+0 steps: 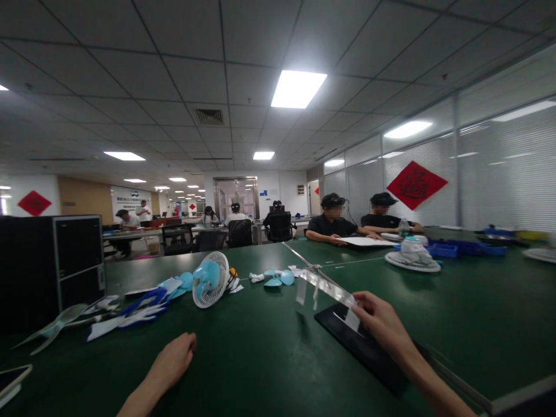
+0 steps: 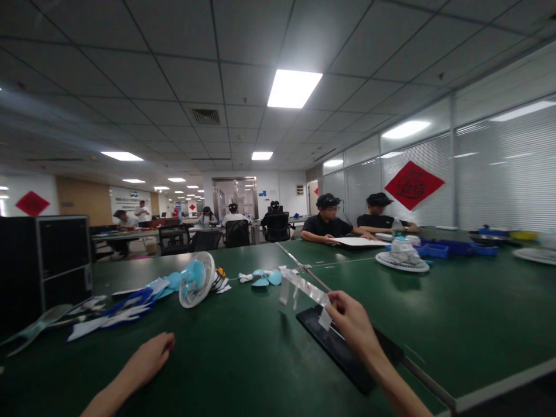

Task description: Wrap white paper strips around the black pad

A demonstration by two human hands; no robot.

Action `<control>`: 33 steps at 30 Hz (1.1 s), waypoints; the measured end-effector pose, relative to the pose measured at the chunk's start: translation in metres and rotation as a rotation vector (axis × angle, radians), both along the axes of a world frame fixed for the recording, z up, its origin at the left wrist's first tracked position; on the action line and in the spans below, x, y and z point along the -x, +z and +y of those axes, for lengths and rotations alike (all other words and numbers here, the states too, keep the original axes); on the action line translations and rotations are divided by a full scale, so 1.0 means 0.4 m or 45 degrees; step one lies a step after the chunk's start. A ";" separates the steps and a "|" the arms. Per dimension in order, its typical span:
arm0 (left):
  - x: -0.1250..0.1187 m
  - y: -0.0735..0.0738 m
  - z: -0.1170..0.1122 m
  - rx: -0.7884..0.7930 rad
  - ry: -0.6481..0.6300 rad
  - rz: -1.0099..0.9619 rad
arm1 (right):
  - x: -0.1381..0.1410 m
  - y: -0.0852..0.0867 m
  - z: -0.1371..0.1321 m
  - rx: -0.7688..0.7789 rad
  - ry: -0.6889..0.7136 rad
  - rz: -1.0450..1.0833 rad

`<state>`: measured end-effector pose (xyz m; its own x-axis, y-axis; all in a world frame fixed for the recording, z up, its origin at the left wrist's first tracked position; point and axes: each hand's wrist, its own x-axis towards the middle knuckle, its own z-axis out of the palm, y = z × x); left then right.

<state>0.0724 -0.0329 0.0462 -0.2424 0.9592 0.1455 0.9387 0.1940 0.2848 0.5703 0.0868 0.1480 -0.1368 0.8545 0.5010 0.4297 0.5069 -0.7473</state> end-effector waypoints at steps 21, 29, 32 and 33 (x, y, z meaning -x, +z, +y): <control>-0.036 0.032 -0.015 0.020 0.027 0.006 | 0.233 -0.141 0.202 -0.239 -0.046 -1.112; -0.045 0.047 -0.026 0.054 0.024 -0.007 | 0.054 -0.088 0.221 -0.146 -0.359 -0.994; -0.048 0.049 -0.027 0.059 0.029 -0.016 | -0.041 -0.102 0.238 -0.015 -0.473 -0.996; -0.049 0.050 -0.028 0.057 0.024 -0.019 | -0.066 -0.111 0.243 0.042 -0.487 -0.994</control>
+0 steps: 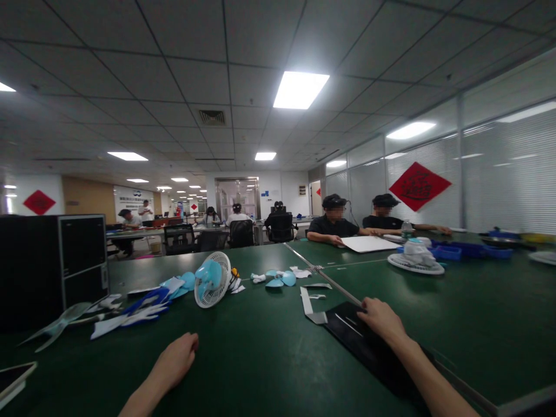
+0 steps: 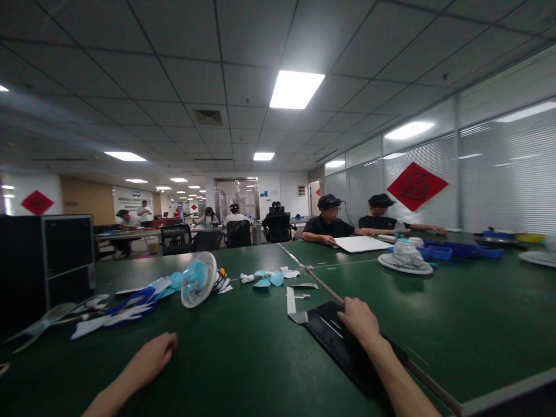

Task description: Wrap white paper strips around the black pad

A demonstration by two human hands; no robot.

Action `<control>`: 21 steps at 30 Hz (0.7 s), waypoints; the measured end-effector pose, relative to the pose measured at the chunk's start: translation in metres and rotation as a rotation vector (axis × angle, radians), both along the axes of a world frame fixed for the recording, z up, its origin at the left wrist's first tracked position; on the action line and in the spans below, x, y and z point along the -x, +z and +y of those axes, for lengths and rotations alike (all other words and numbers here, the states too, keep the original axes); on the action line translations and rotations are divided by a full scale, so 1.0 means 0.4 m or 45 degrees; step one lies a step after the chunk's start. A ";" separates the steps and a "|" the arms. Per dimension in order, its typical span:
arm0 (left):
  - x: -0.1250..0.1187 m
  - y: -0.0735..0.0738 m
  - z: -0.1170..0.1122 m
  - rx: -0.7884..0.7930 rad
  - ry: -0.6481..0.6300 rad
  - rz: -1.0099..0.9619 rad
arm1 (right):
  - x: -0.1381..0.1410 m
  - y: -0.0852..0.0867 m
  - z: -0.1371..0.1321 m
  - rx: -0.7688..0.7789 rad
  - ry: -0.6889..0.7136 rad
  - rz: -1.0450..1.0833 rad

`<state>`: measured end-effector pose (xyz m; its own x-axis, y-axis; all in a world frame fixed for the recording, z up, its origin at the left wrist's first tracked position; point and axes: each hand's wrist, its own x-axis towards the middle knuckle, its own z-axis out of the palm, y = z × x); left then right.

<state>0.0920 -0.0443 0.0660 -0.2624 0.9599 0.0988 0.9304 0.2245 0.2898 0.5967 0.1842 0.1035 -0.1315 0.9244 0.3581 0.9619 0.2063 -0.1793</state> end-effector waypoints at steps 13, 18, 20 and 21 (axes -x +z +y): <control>-0.005 0.003 0.003 -0.009 -0.003 0.069 | -0.057 -0.011 -0.007 0.124 -0.154 0.082; -0.003 0.000 0.009 -0.008 0.006 0.033 | -0.082 0.011 -0.030 -0.246 -0.271 0.053; -0.004 0.006 0.009 -0.021 0.008 -0.015 | -0.079 0.021 -0.034 -0.348 -0.255 0.074; -0.006 0.009 0.008 -0.032 0.007 -0.035 | -0.072 0.025 -0.035 -0.377 -0.236 0.094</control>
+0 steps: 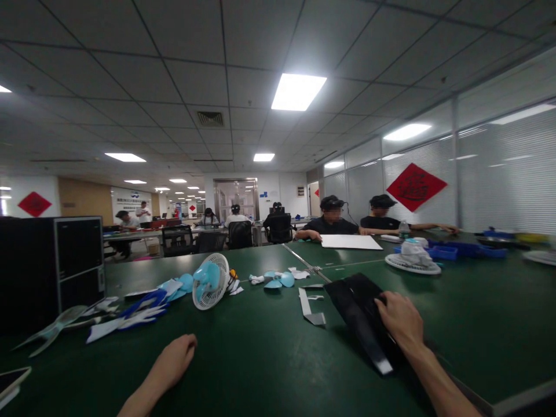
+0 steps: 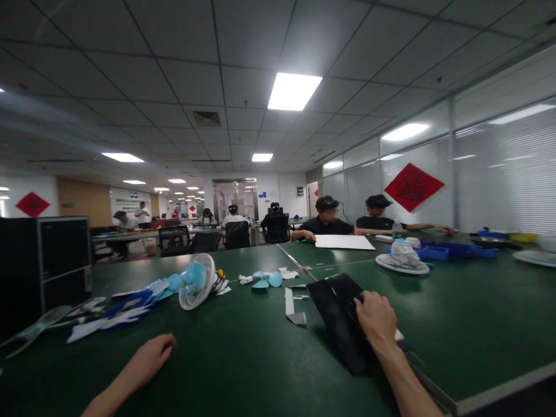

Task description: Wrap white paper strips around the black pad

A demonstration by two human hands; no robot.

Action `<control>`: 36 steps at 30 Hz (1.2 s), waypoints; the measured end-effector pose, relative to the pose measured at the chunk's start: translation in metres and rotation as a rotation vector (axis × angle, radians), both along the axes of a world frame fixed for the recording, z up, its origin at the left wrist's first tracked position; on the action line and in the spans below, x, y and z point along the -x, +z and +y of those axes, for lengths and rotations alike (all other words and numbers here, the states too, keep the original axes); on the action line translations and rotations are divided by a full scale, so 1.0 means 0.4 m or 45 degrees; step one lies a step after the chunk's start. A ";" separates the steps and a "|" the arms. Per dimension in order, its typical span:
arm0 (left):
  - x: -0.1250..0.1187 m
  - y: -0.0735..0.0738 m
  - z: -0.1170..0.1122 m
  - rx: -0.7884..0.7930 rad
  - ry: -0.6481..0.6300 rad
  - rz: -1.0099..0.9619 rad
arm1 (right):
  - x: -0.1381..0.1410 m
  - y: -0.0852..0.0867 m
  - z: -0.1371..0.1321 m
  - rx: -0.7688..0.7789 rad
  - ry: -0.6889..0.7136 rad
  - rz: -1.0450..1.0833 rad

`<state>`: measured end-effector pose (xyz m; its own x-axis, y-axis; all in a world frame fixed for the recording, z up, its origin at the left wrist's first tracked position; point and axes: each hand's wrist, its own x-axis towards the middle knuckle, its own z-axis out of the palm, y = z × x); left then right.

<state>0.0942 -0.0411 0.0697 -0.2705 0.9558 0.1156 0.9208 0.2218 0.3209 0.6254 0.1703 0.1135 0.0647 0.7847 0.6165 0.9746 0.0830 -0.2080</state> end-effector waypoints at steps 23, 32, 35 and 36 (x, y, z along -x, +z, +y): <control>-0.101 0.016 -0.013 -0.106 -0.318 -0.240 | 0.611 -0.028 -0.237 0.391 1.544 -0.329; -0.123 -0.008 -0.012 0.025 -0.460 -0.346 | 0.516 -0.038 -0.126 0.295 1.062 -0.122; -0.135 -0.002 -0.017 0.056 -0.465 -0.332 | 0.464 -0.041 -0.052 0.320 0.813 -0.115; -0.140 0.000 -0.018 0.066 -0.468 -0.326 | 0.450 -0.042 -0.034 0.326 0.752 -0.112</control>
<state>0.1503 -0.0483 0.0697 0.0743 0.9965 0.0386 0.8336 -0.0833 0.5460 0.4454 0.1567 0.0967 -0.4651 0.7955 0.3884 0.7943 0.5687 -0.2136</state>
